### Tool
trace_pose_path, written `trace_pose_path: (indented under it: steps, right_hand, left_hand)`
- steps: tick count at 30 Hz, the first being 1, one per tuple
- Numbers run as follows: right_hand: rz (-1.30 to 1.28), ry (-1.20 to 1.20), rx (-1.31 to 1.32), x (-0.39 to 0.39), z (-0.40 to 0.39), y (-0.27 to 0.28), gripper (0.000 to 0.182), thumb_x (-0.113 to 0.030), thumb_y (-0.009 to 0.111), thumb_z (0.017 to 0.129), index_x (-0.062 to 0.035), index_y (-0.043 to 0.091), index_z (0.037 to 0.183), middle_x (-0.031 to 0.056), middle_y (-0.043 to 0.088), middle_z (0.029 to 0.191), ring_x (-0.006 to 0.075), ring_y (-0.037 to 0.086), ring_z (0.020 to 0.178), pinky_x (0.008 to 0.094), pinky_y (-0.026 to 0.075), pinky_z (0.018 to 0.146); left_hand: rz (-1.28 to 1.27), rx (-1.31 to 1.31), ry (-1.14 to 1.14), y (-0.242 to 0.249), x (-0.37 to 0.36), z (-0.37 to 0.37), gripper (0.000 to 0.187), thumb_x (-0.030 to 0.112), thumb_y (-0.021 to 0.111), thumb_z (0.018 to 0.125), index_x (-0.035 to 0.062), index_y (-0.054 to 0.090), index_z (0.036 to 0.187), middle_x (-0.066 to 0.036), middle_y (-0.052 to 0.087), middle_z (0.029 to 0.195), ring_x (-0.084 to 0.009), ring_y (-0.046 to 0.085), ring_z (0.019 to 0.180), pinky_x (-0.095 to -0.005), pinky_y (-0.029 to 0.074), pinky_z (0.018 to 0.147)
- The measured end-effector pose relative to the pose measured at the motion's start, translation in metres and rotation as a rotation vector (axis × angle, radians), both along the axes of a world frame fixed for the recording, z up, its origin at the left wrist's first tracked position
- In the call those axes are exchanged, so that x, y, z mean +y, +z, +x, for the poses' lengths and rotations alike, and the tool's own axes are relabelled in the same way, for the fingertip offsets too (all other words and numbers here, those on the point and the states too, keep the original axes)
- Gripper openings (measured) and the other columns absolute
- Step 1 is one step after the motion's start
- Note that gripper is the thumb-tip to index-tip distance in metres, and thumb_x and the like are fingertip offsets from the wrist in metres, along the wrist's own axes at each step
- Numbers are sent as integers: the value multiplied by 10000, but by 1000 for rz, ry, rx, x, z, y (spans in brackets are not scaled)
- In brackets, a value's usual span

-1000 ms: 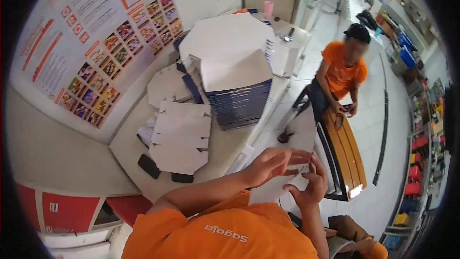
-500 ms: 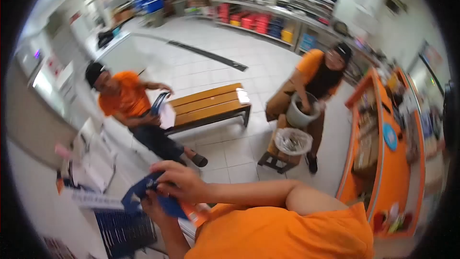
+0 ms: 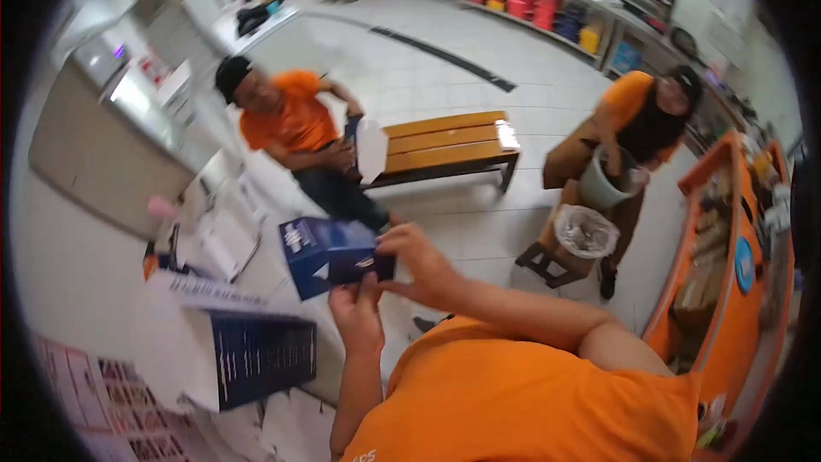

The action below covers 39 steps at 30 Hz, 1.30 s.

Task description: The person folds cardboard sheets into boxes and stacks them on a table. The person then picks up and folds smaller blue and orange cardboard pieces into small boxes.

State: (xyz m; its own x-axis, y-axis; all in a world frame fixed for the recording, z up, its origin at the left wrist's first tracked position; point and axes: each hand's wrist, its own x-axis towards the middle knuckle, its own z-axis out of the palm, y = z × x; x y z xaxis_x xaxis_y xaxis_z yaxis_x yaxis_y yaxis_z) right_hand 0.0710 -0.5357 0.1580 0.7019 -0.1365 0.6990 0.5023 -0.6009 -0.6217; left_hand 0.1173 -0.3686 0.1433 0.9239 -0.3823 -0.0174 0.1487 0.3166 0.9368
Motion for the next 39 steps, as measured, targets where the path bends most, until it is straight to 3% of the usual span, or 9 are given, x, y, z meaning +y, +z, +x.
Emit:
trace_pose_path:
  steps: [8, 11, 14, 18, 22, 29, 31, 34, 39]
  right_hand:
    - [21, 76, 73, -50, -11, 33, 536, -219, 777, 911, -79, 487, 1340, 131, 590, 1229, 314, 568, 1200, 419, 432, 1066]
    - [-42, 433, 525, -55, -23, 31, 246, -135, 727, 924, -41, 570, 1088, 145, 614, 1089, 342, 592, 999, 400, 468, 941]
    - [36, 485, 845, -61, -38, 23, 197, -126, 735, 914, -37, 606, 1033, 143, 632, 1042, 315, 610, 962, 375, 489, 858]
    - [420, 261, 483, -38, -53, 5, 242, -162, 730, 906, -24, 633, 1079, 168, 655, 936, 321, 640, 875, 381, 508, 781]
    - [1, 639, 984, -41, -64, 23, 222, -228, 716, 936, -35, 632, 1005, 175, 673, 934, 382, 636, 862, 435, 499, 776]
    - [187, 590, 1072, -45, -70, 1, 304, -321, 720, 950, -35, 653, 1031, 134, 703, 1022, 278, 672, 986, 402, 500, 874]
    - [7, 225, 523, -51, -67, -20, 440, -330, 724, 961, -48, 585, 1268, 141, 684, 1176, 224, 618, 1163, 403, 479, 974]
    - [469, -365, 685, -61, -42, -37, 571, -309, 692, 982, -60, 462, 1441, 190, 608, 1360, 263, 525, 1312, 442, 427, 1061]
    - [807, -154, 630, -115, -36, -16, 638, -236, 733, 947, -41, 434, 1475, 151, 716, 1173, 224, 675, 1039, 325, 517, 926]
  left_hand:
    - [314, -180, -396, 18, 18, -9, 352, -14, 670, 951, 5, 601, 1296, -45, 732, 1045, -112, 659, 924, -264, 517, 832]
    - [509, -170, -164, 23, 19, -25, 227, 75, 764, 911, 2, 677, 1108, -31, 730, 768, -72, 624, 694, -257, 470, 632]
    - [548, -147, -233, -7, 33, -34, 169, 16, 745, 917, -34, 662, 1056, -65, 720, 851, -97, 649, 801, -247, 513, 747]
    - [633, -163, -222, 9, 32, -52, 163, 24, 765, 901, -54, 690, 1023, -76, 733, 871, -106, 654, 795, -258, 520, 751]
    - [736, -406, -341, 24, 30, -60, 199, 12, 771, 888, -62, 706, 1060, -87, 737, 877, -109, 655, 812, -261, 518, 782]
    - [586, -277, -279, 17, 23, -58, 113, 42, 807, 840, -2, 763, 934, -66, 692, 758, -135, 608, 723, -275, 444, 662]
    - [604, -397, -258, 28, 18, -55, 96, 50, 817, 824, 14, 763, 894, -58, 662, 711, -151, 585, 686, -291, 416, 618]
    - [609, -755, -176, 47, 11, -51, 100, 49, 829, 782, 57, 758, 852, -41, 621, 695, -185, 541, 645, -330, 375, 643]
    - [520, -1159, -273, 30, 8, -59, 172, 97, 837, 768, 96, 744, 912, 2, 586, 746, -188, 556, 693, -386, 315, 765]
